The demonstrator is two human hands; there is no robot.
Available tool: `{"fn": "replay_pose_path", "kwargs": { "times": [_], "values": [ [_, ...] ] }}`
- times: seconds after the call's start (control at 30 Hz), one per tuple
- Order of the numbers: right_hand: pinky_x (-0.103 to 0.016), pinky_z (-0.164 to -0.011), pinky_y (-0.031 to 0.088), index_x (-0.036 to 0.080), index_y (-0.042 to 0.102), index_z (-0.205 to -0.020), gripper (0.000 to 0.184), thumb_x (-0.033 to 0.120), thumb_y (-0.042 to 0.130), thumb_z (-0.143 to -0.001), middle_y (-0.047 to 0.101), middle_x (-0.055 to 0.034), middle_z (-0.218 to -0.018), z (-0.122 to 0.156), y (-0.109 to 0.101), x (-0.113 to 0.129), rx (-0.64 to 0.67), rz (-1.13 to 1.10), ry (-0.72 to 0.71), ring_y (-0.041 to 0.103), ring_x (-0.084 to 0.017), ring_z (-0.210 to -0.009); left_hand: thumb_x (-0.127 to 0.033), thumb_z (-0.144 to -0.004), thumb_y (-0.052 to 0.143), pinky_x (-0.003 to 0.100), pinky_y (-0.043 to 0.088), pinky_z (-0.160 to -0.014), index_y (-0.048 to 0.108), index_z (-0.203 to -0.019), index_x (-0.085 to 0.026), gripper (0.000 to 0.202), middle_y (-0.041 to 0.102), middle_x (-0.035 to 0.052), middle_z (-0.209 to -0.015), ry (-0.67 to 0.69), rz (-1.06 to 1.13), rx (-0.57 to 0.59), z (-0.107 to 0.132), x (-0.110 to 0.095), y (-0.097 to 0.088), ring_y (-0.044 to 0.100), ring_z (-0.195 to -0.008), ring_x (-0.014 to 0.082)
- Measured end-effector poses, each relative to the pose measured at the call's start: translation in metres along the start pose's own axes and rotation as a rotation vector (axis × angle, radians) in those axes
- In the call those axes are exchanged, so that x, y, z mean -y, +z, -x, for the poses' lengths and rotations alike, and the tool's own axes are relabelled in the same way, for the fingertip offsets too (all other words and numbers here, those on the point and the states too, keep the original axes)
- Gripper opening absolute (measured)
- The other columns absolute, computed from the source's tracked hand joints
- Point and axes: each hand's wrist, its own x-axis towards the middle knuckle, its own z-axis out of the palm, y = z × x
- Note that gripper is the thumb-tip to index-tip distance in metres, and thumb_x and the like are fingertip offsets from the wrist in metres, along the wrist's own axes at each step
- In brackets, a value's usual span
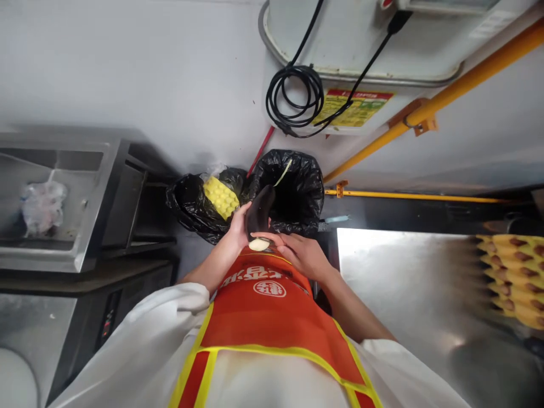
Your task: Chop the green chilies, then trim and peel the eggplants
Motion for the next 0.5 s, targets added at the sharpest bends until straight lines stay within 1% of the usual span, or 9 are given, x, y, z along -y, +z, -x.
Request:
{"fn": "replay_pose_path", "kwargs": {
  "times": [0.07, 0.17, 0.27, 0.4, 0.5],
  "values": [
    [-0.031, -0.08, 0.047, 0.023, 0.066, -0.12, 0.046, 0.049, 0.03, -0.108, 0.071, -0.0077, -0.1, 0.003, -0.014, -0.017, 0.008, -0.005, -0.007, 0.064, -0.022, -0.092, -0.051, -0.09, 0.055, 0.039, 0.06, -0.07, 0.071, -0.094, -0.014, 0.04, 0.072, 0.0115, -0.071, -0.001, 0.029, 0.016, -0.01, 0.012, 0.011, 0.071, -0.07, 0.0262],
    [-0.032, -0.083, 0.047, 0.023, 0.065, -0.119, 0.042, 0.048, 0.033, -0.108, 0.071, -0.0074, -0.105, 0.003, -0.025, -0.037, 0.017, -0.063, -0.012, 0.065, -0.022, -0.096, -0.05, -0.091, 0.051, 0.037, 0.059, -0.064, 0.071, -0.089, -0.013, 0.042, 0.071, 0.0118, -0.069, 0.013, 0.071, 0.005, -0.021, 0.022, 0.019, 0.07, -0.066, 0.0253],
    [-0.031, -0.084, 0.047, 0.022, 0.065, -0.119, 0.04, 0.046, 0.034, -0.108, 0.072, -0.0068, -0.108, 0.001, -0.029, -0.052, 0.034, -0.144, -0.021, 0.066, -0.021, -0.097, -0.049, -0.091, 0.051, 0.038, 0.059, -0.063, 0.07, -0.085, -0.013, 0.041, 0.07, 0.0113, -0.067, 0.055, 0.094, -0.042, -0.029, 0.027, 0.024, 0.069, -0.063, 0.0251],
    [-0.03, -0.08, 0.047, 0.021, 0.067, -0.112, 0.039, 0.044, 0.035, -0.107, 0.073, -0.0068, -0.104, 0.0, -0.031, -0.067, 0.015, -0.191, 0.016, 0.066, -0.021, -0.093, -0.044, -0.089, 0.055, 0.037, 0.059, -0.067, 0.069, -0.08, -0.015, 0.033, 0.07, 0.0088, -0.066, 0.131, 0.126, -0.094, -0.034, 0.034, 0.037, 0.068, -0.061, 0.0234],
    [-0.03, -0.078, 0.047, 0.02, 0.068, -0.108, 0.041, 0.045, 0.035, -0.107, 0.072, -0.0066, -0.098, 0.0, -0.031, -0.076, -0.008, -0.206, 0.052, 0.065, -0.02, -0.087, -0.043, -0.091, 0.052, 0.037, 0.059, -0.07, 0.069, -0.081, -0.015, 0.034, 0.072, 0.0082, -0.07, 0.195, 0.185, -0.136, -0.035, 0.037, 0.048, 0.068, -0.064, 0.0223]
  ]
}}
